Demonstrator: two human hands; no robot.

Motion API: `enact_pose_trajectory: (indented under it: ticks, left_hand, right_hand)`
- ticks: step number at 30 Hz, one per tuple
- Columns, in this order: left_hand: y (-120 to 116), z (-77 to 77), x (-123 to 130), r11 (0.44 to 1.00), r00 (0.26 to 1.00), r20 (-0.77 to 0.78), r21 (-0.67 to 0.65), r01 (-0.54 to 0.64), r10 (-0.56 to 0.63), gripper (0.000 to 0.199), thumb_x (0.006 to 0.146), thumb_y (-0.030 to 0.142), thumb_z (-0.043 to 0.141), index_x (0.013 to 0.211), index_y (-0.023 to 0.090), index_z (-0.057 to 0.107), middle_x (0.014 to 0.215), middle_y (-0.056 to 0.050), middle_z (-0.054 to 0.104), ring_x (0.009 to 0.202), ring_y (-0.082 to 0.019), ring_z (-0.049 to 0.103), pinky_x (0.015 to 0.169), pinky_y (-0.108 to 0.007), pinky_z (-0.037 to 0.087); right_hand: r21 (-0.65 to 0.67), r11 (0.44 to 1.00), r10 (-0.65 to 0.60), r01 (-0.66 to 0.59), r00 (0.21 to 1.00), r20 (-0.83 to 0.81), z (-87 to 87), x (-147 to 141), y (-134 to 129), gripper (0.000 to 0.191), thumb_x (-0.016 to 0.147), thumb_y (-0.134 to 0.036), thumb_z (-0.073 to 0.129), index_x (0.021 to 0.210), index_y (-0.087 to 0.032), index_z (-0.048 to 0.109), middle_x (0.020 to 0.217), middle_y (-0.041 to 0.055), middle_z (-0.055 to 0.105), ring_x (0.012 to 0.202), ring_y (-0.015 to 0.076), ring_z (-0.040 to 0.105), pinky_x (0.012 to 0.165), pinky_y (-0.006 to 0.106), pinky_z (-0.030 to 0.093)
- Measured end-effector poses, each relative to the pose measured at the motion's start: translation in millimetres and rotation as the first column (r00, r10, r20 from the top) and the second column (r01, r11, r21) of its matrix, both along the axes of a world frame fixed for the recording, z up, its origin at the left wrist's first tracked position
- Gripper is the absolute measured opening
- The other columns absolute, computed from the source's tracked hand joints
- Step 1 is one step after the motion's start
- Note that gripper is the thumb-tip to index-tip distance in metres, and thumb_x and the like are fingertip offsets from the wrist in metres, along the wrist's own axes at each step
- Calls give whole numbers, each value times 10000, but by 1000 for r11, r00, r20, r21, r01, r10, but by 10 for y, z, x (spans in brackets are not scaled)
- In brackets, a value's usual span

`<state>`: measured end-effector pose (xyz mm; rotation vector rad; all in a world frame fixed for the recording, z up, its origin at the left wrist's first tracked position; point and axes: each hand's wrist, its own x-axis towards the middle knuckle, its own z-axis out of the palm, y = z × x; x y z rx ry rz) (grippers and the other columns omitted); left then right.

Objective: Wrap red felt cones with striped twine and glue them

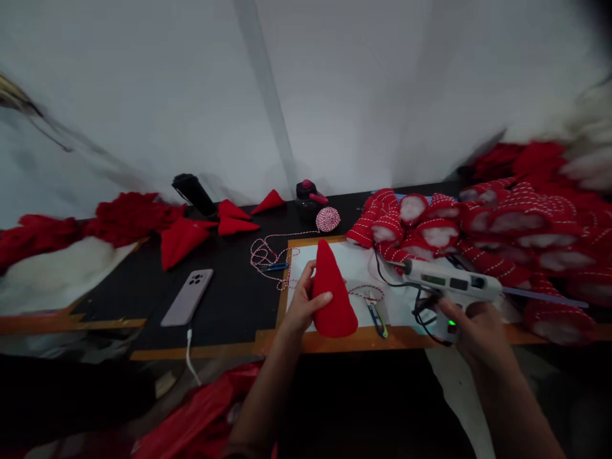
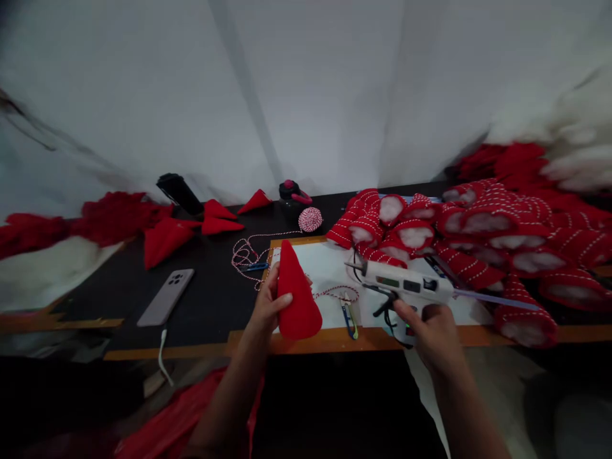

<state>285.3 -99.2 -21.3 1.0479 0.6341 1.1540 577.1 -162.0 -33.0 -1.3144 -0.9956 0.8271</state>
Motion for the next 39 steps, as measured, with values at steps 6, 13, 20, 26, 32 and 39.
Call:
enact_pose_trajectory:
  ticks: [6,13,20,26,32,39]
  left_hand:
    - [-68,37,111,996,996,4,14,90,-90,718,658,381,820,1252,240,442,1008,-68,691,836,-222,688,711,-284,535]
    - [-87,84,128,996,995,13,-2,95,-95,707,646,365,825,1242,245,464,1004,-56,675,840,-215,674,718,-275,524]
    - [-94,107,131,996,996,-16,-8,90,-90,730,641,358,830,1268,248,473,962,-52,666,808,-220,668,691,-284,522]
    - [-98,113,143,996,996,-19,24,90,-90,742,651,362,823,1289,243,463,992,-62,663,840,-227,668,708,-283,528]
    - [-84,133,148,995,995,-23,42,95,-94,723,651,356,825,1271,234,473,998,-61,662,847,-221,666,727,-281,523]
    - [-78,167,163,995,996,-25,57,87,-86,720,661,352,817,1282,235,471,953,-51,656,795,-206,656,680,-268,516]
  right_hand:
    - [131,925,360,-356,933,-14,362,-401,156,304,898,-467,592,983,-194,694,949,88,735,896,246,688,813,372,573]
    - [165,923,324,-347,934,148,535,-527,150,316,916,-476,564,859,-190,686,815,51,721,773,195,677,721,285,555]
    - [173,924,295,-341,924,244,638,-566,133,370,927,-472,531,762,-177,681,779,52,688,745,184,631,696,279,507]
    - [112,933,303,-342,915,268,621,-571,122,373,944,-453,514,744,-175,664,742,30,644,680,153,572,640,258,461]
    - [107,933,307,-343,916,258,606,-568,113,389,946,-456,511,714,-178,652,719,28,627,672,155,561,632,262,452]
    - [118,933,307,-340,923,231,645,-583,106,402,944,-463,511,689,-175,626,714,30,624,686,156,563,648,258,447]
